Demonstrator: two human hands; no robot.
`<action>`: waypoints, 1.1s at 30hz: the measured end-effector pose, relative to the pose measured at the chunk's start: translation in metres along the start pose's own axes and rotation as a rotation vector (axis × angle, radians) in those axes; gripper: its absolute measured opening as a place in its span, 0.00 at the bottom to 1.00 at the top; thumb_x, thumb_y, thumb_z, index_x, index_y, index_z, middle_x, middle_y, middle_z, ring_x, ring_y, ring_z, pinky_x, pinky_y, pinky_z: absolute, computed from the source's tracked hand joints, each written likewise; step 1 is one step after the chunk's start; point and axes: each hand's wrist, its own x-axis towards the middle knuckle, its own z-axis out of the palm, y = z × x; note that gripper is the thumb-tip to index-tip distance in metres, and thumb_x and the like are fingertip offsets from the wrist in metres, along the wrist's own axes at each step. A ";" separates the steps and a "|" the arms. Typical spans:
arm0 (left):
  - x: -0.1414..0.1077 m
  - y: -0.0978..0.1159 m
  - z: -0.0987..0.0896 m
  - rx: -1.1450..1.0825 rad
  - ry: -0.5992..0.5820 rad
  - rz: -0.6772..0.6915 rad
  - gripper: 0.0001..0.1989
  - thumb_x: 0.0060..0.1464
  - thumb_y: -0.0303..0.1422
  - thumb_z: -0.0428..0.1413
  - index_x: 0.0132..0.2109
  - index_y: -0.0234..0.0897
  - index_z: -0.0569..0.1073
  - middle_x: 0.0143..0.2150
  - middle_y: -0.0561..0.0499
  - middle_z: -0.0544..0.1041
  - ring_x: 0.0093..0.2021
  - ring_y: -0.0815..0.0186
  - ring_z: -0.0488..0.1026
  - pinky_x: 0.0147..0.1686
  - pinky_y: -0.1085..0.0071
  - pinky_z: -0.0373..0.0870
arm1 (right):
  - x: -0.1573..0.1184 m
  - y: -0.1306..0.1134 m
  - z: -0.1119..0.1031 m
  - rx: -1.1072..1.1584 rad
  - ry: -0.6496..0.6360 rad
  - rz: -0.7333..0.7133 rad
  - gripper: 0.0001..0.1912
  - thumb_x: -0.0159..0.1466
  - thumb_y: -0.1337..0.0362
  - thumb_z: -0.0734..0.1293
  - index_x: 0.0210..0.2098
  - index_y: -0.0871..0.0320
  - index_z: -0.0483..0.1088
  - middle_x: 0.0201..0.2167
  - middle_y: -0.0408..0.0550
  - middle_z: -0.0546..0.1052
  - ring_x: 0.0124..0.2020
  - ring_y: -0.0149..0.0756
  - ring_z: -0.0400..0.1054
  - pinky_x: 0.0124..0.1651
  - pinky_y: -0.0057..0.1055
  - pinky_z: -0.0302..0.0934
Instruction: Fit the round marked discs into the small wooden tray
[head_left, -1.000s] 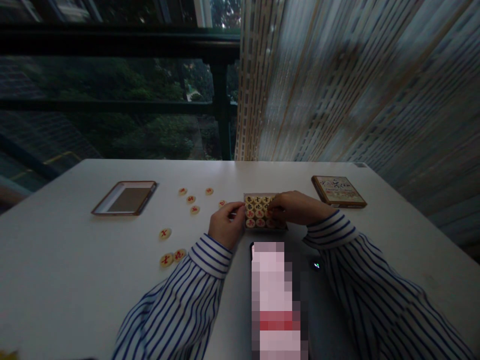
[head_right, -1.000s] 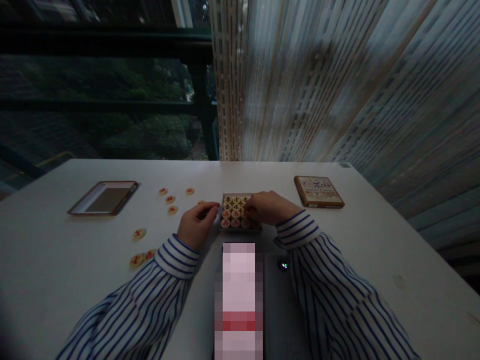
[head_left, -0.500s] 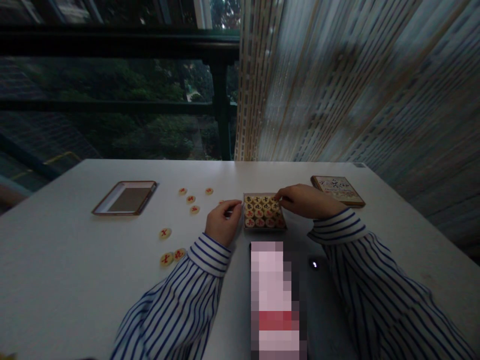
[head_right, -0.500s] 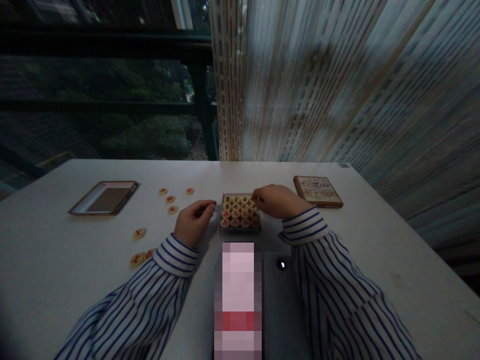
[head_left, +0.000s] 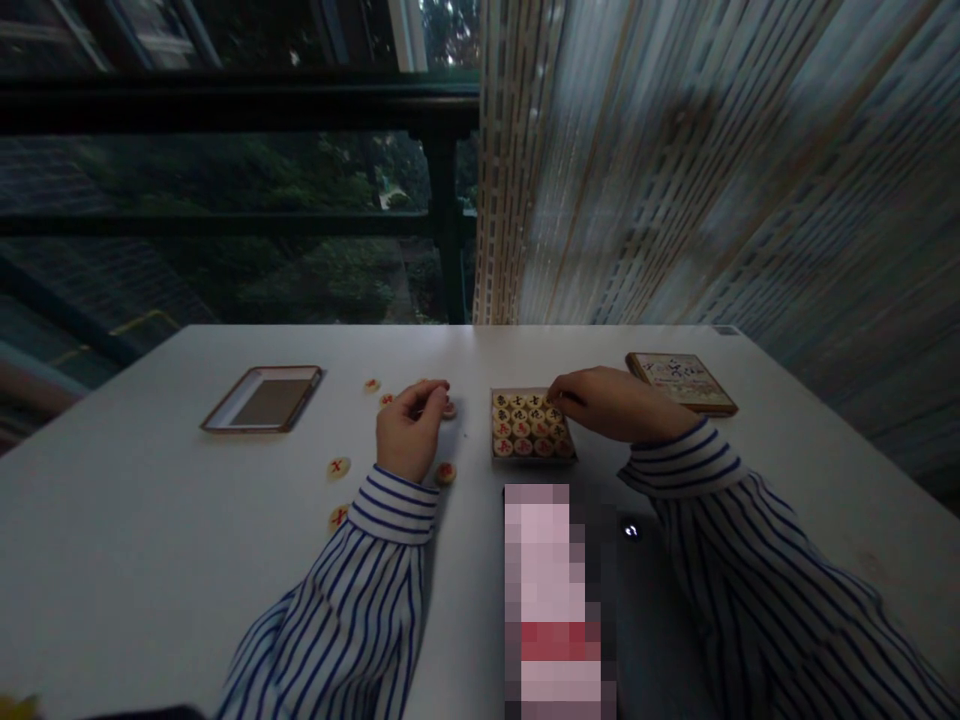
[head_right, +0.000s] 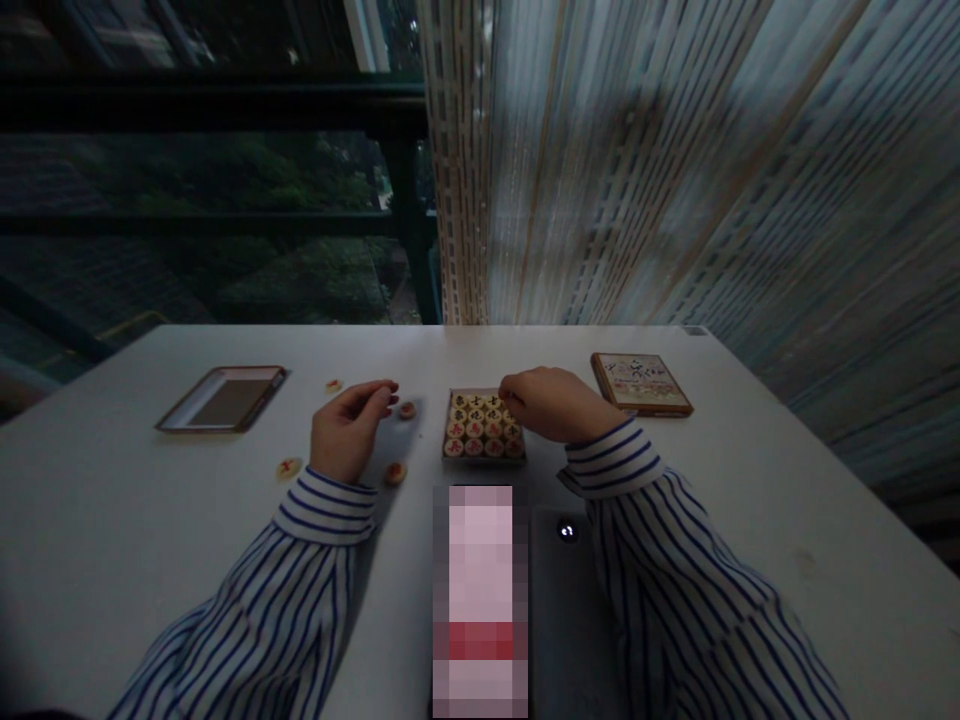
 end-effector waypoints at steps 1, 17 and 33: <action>0.000 0.000 0.000 -0.004 0.004 0.003 0.13 0.47 0.36 0.55 0.36 0.30 0.75 0.35 0.46 0.77 0.32 0.67 0.74 0.33 0.70 0.72 | 0.000 -0.001 0.000 0.002 0.005 -0.006 0.16 0.63 0.60 0.54 0.41 0.55 0.71 0.38 0.50 0.76 0.40 0.39 0.68 0.39 0.31 0.57; -0.014 0.003 0.002 0.095 -0.083 0.073 0.12 0.48 0.36 0.54 0.38 0.33 0.75 0.35 0.47 0.78 0.35 0.66 0.74 0.39 0.68 0.71 | -0.001 -0.016 0.000 -0.045 0.140 -0.141 0.15 0.63 0.62 0.54 0.41 0.56 0.69 0.37 0.48 0.76 0.38 0.38 0.69 0.37 0.31 0.57; -0.066 0.010 -0.030 0.478 -0.401 0.292 0.09 0.51 0.30 0.52 0.40 0.34 0.73 0.36 0.47 0.76 0.35 0.66 0.72 0.39 0.67 0.70 | -0.001 -0.024 0.003 -0.044 0.141 -0.136 0.16 0.61 0.63 0.55 0.43 0.56 0.70 0.39 0.49 0.76 0.39 0.39 0.70 0.39 0.32 0.59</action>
